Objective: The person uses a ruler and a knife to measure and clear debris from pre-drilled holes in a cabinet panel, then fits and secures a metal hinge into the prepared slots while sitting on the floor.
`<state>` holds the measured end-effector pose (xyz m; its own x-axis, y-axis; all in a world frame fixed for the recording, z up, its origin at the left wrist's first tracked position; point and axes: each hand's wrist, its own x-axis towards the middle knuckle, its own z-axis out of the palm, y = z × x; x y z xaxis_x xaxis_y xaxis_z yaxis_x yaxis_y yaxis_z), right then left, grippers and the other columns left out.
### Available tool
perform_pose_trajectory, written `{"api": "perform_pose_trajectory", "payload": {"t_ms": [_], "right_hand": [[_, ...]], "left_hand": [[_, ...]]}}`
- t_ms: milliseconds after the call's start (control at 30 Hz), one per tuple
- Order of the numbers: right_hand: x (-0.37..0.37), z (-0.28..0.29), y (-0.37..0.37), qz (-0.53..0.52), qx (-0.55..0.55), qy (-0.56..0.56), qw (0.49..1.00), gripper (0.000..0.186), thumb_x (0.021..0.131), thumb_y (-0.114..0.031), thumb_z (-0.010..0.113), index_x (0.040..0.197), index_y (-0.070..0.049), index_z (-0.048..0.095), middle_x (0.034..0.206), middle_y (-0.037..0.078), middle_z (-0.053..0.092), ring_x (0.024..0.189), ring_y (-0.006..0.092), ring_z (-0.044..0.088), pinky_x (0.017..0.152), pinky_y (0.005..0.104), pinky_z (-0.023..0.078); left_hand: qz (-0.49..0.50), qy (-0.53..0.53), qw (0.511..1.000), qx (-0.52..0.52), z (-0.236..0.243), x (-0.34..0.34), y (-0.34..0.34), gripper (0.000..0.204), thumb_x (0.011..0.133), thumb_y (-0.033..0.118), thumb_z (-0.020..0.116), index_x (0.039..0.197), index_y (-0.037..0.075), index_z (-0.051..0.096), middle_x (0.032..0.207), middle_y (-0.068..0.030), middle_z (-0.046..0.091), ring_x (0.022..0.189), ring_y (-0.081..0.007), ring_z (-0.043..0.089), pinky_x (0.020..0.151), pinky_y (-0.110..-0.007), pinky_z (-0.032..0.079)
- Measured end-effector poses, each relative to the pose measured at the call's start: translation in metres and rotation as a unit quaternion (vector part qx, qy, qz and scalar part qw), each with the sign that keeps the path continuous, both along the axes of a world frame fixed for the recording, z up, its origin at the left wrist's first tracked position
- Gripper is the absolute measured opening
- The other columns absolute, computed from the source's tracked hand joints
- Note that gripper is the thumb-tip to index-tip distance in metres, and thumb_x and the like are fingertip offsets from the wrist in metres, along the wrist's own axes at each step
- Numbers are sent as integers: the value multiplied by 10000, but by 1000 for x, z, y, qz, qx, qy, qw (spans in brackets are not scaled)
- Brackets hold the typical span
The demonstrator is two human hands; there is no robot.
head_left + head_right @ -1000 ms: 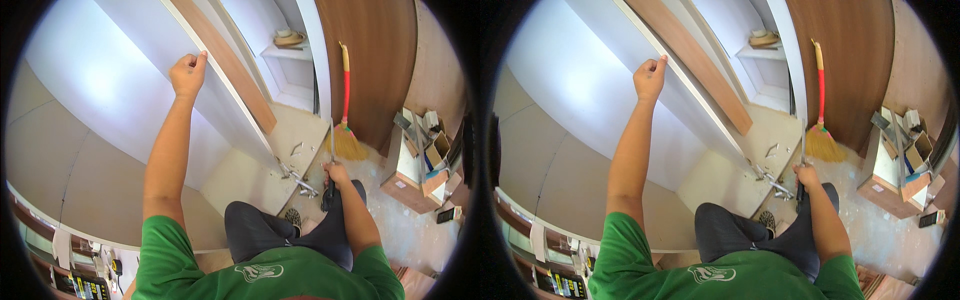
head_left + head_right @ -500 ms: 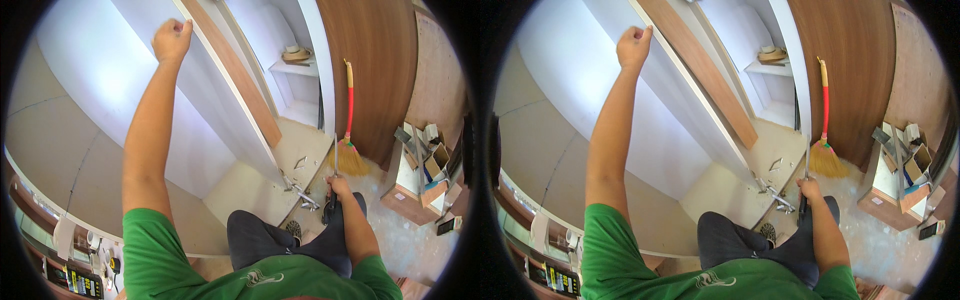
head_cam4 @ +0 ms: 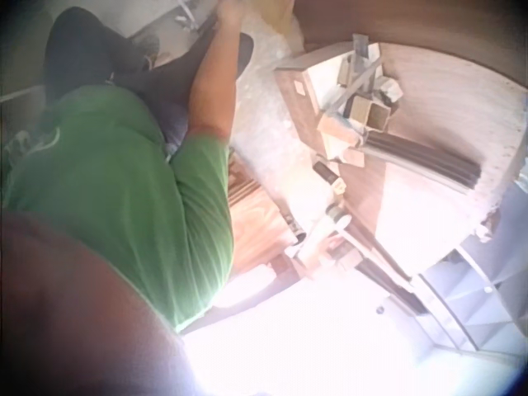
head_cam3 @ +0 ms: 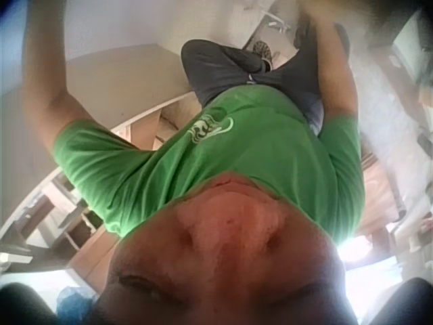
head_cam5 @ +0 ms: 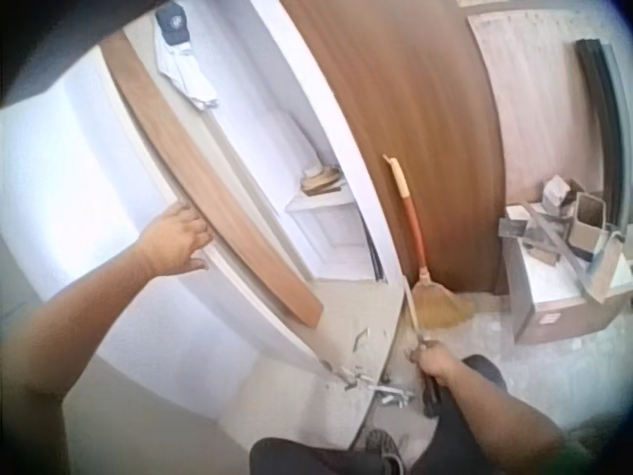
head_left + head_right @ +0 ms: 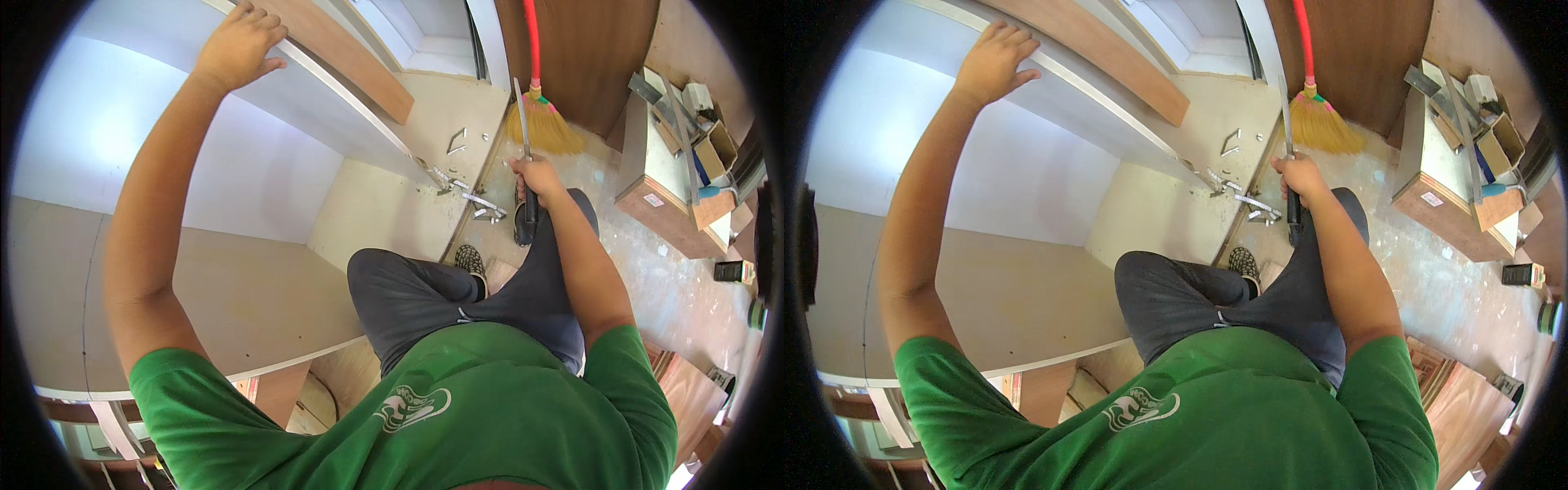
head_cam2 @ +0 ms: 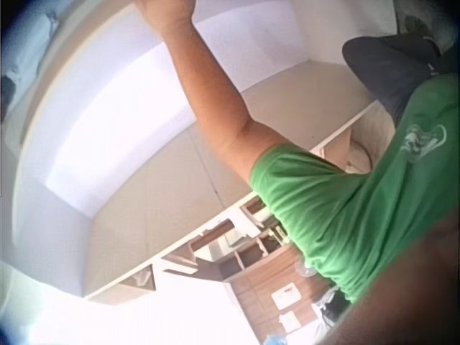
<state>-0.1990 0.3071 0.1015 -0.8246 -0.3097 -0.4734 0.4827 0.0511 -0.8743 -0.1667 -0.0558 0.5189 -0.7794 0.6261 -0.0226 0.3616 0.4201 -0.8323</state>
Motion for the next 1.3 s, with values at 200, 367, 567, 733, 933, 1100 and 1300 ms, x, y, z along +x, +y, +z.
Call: {"api": "perform_pose_trajectory", "payload": {"t_ms": [200,367,567,733,933,1100,1300], "right_hand": [[4,2,3,5,8,-18,1000,273,908,-285,673,826,-64,535,599,45,518,485,180,503,472,349,446],[5,9,3,4,8,-11,1000,284,908,-266,674,892,-15,541,612,67,519,492,183,497,470,358,438],[1,5,-1,7,14,-18,1000,308,907,-263,684,933,11,547,620,79,526,492,183,497,463,364,439],[1,4,-3,0,14,-11,1000,311,908,-265,688,927,12,548,603,75,520,478,177,485,455,362,436],[1,3,-5,7,14,-7,1000,313,910,-266,688,914,16,553,599,78,524,478,179,495,451,355,430],[0,0,-5,11,20,2,1000,318,911,-275,684,911,17,558,599,79,529,479,183,500,452,360,430],[2,8,-9,29,28,3,999,308,913,-269,676,914,18,562,610,77,536,469,182,503,453,357,434]], "left_hand": [[51,-78,996,-4,-49,-12,8,257,758,313,772,870,100,679,927,-32,630,1004,-218,571,961,-373,404],[110,-120,986,-29,-78,-18,19,223,801,326,743,893,128,702,943,-3,650,1029,-187,580,950,-343,388],[102,-150,983,-24,-117,-25,12,220,774,323,763,839,123,700,887,-24,644,990,-208,575,925,-361,403],[154,-204,966,-33,-158,-33,17,238,796,334,749,893,119,721,973,-38,678,1065,-209,582,959,-373,400],[188,-227,954,-59,-236,-37,20,165,822,229,686,921,106,734,1010,-59,691,1072,-221,604,959,-391,409],[174,-216,958,-70,-297,-38,26,166,850,141,592,916,139,744,988,-41,700,1024,-209,621,925,-381,407],[163,-222,961,-40,-354,-40,19,173,864,147,577,900,148,746,966,-36,698,1003,-208,621,922,-383,398]]}}
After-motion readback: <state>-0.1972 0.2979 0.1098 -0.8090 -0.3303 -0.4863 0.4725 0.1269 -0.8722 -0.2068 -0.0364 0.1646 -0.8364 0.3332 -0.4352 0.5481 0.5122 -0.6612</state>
